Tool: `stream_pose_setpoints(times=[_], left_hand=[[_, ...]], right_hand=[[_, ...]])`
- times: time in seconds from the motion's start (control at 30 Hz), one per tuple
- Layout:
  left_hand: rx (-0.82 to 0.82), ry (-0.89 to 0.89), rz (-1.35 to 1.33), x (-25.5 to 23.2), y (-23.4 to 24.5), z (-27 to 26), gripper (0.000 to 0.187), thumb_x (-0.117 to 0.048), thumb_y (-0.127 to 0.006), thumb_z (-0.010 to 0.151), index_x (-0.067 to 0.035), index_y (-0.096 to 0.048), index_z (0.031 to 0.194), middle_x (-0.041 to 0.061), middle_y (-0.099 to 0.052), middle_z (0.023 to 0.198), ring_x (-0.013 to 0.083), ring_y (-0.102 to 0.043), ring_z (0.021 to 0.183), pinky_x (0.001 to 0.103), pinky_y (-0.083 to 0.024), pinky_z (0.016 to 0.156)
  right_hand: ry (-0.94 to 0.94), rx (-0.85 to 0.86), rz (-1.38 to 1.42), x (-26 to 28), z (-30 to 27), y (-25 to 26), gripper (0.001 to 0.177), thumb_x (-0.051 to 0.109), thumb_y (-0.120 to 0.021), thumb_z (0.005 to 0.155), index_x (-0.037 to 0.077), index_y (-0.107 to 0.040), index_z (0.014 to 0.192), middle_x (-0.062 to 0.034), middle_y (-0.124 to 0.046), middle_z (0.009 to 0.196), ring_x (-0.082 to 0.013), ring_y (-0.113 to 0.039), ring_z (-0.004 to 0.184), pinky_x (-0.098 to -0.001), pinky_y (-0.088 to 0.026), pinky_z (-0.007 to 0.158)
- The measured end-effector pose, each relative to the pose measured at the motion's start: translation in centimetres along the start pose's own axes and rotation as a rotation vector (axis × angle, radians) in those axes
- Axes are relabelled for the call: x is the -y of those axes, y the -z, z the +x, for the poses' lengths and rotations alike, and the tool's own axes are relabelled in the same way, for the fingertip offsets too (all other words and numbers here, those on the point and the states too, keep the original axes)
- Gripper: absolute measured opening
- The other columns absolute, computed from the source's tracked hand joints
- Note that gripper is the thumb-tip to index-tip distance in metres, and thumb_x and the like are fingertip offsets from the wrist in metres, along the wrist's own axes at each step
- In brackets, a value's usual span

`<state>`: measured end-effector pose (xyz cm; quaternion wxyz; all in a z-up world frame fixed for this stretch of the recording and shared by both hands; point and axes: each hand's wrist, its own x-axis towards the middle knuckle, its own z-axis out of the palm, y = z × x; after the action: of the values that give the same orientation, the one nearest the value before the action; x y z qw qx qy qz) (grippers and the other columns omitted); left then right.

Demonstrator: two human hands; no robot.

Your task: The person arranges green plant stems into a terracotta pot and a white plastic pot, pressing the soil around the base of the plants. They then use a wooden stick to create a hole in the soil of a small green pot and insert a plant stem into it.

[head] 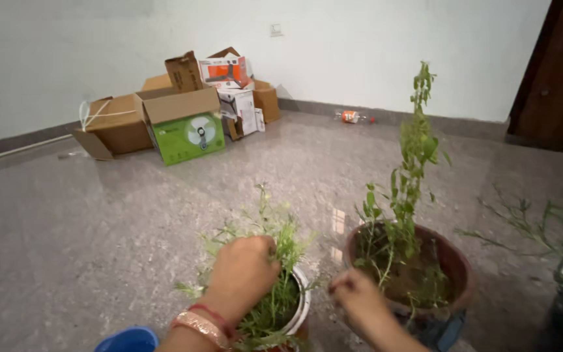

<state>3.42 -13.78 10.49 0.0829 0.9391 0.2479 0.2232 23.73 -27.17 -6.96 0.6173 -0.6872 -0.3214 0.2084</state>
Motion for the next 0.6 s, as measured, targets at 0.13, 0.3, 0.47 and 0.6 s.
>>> stream_pose_setpoints(times=[0.13,0.3,0.47,0.6], left_hand=[[0.02,0.13,-0.099,-0.3,0.4,0.4,0.017,-0.02,-0.072,0.08,-0.007,-0.077,0.091,0.018,-0.075,0.093,0.0355,-0.072,0.092,0.046,-0.057,0.085],[-0.068,0.07,-0.449,-2.5,3.6,1.6,0.031,-0.021,-0.074,0.079,-0.01,-0.077,0.108,0.012,-0.077,0.106,0.0268,-0.075,0.095,0.038,-0.058,0.086],[-0.304,-0.022,-0.52,-5.0,9.1,1.0,0.025,-0.021,-0.069,0.082,-0.012,-0.078,0.104,0.008,-0.08,0.101,0.022,-0.077,0.094,0.036,-0.06,0.081],[-0.11,0.136,-0.221,-3.6,10.5,0.3,0.022,-0.023,-0.066,0.086,-0.013,-0.08,0.099,0.012,-0.08,0.097,0.0276,-0.077,0.087,0.038,-0.06,0.083]], right_hand=[[-0.24,0.156,-0.223,-0.3,-0.7,-4.5,0.032,0.031,-0.058,0.094,0.011,-0.064,0.119,-0.0132,-0.07,0.092,-0.0255,-0.066,0.082,-0.0403,-0.054,0.071],[-0.079,0.188,-0.606,-6.9,3.5,-7.8,0.041,0.039,-0.049,0.099,0.009,-0.06,0.125,-0.0236,-0.068,0.114,-0.0422,-0.066,0.108,-0.0496,-0.05,0.094],[-0.075,0.414,-0.775,-15.7,6.7,-7.2,0.035,0.029,-0.052,0.094,0.006,-0.074,0.109,-0.022,-0.071,0.117,-0.0386,-0.068,0.108,-0.0467,-0.053,0.094],[0.359,0.539,-0.922,-16.5,6.8,-6.7,0.029,0.018,-0.046,0.092,0.006,-0.069,0.105,-0.0184,-0.071,0.112,-0.037,-0.068,0.099,-0.0463,-0.055,0.084]])
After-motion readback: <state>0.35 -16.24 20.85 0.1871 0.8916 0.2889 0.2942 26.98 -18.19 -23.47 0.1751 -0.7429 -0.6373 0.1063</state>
